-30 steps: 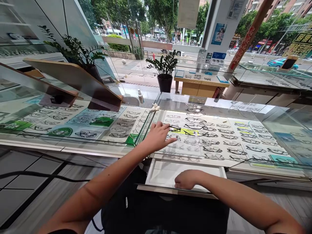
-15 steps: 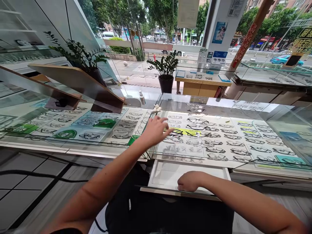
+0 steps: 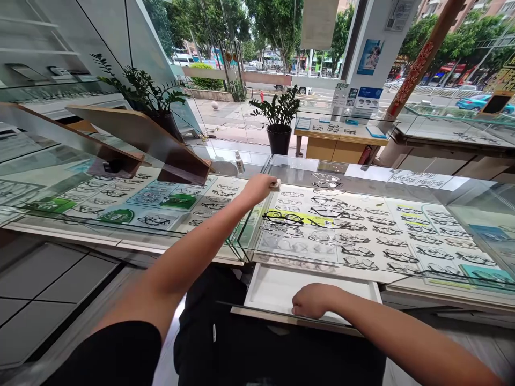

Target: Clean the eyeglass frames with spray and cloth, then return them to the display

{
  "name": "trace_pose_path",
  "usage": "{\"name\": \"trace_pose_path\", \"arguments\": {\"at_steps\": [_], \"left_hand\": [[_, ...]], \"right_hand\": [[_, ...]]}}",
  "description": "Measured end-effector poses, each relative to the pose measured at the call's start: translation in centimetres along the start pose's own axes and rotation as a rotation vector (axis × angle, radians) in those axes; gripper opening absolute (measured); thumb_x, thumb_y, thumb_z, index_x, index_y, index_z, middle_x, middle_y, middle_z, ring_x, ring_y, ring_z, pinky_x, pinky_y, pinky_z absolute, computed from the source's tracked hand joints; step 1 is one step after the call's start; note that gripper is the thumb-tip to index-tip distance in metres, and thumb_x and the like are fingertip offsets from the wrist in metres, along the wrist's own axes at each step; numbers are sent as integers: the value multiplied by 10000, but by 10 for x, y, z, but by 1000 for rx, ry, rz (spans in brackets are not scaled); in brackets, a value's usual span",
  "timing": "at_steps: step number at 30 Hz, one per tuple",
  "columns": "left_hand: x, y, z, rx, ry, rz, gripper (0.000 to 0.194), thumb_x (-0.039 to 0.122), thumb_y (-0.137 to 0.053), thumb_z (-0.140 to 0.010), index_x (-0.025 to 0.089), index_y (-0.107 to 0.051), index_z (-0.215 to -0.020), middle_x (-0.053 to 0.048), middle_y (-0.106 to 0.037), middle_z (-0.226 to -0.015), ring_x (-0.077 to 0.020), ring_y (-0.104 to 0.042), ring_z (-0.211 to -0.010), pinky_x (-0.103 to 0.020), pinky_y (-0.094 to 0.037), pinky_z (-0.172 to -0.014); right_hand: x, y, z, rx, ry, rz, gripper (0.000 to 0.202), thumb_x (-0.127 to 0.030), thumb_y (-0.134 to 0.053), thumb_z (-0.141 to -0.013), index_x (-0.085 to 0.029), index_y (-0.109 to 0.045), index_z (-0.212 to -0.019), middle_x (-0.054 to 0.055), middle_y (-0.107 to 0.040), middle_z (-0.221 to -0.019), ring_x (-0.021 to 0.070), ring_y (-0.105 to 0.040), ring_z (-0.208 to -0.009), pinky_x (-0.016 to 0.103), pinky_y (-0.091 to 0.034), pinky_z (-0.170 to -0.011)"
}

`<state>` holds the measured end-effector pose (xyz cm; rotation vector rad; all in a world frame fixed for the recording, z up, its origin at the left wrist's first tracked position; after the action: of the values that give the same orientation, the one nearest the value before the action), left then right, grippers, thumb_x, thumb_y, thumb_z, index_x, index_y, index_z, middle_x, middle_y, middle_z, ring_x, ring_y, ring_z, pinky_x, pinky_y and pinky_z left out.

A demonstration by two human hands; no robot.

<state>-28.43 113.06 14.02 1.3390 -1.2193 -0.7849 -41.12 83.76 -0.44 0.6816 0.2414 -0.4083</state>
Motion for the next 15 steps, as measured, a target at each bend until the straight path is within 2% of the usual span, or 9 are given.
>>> {"name": "trace_pose_path", "arguments": {"at_steps": [3, 6, 11, 15], "left_hand": [[36, 0, 19, -83, -274, 10, 231, 236, -589, -932, 209, -812, -984, -96, -785, -1053, -225, -675, -885, -332, -437, -783], [56, -7, 32, -185, -413, -23, 265, 150, -597, -884, 220, -835, -975, -87, -801, -1058, -226, -703, -882, -330, -462, -780], [60, -26, 25, -335, -461, 4, 356, 57, -613, -787, 251, -863, -950, -61, -836, -994, -224, -731, -907, -307, -496, -830], [50, -27, 2, -312, -374, -7, 234, 138, -694, -750, 248, -861, -871, -71, -829, -918, -243, -721, -867, -328, -486, -817]], "right_hand": [[-1, 2, 1, 2, 13, 6, 507, -383, -405, -1053, -96, -745, -1295, 247, -743, -1322, 412, -710, -1237, 502, -565, -961], [-1, 3, 1, -1, 15, 4, 507, -383, -397, -1055, -98, -749, -1282, 242, -747, -1312, 402, -715, -1231, 484, -566, -952], [-1, 3, 2, -18, 7, 1, 506, -380, -393, -1058, -94, -742, -1287, 245, -742, -1321, 405, -713, -1227, 473, -559, -932], [-1, 4, 3, -21, 4, -11, 492, -384, -408, -1053, -109, -747, -1279, 236, -751, -1305, 392, -719, -1212, 448, -554, -905]]}}
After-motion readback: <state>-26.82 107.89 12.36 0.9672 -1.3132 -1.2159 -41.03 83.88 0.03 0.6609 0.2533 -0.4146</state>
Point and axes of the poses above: each hand's wrist, its own z-axis away from the middle knuckle, its own y-axis out of the back of the hand, x = y × z, the point moved 7 cm from there along -z, towards the middle knuckle
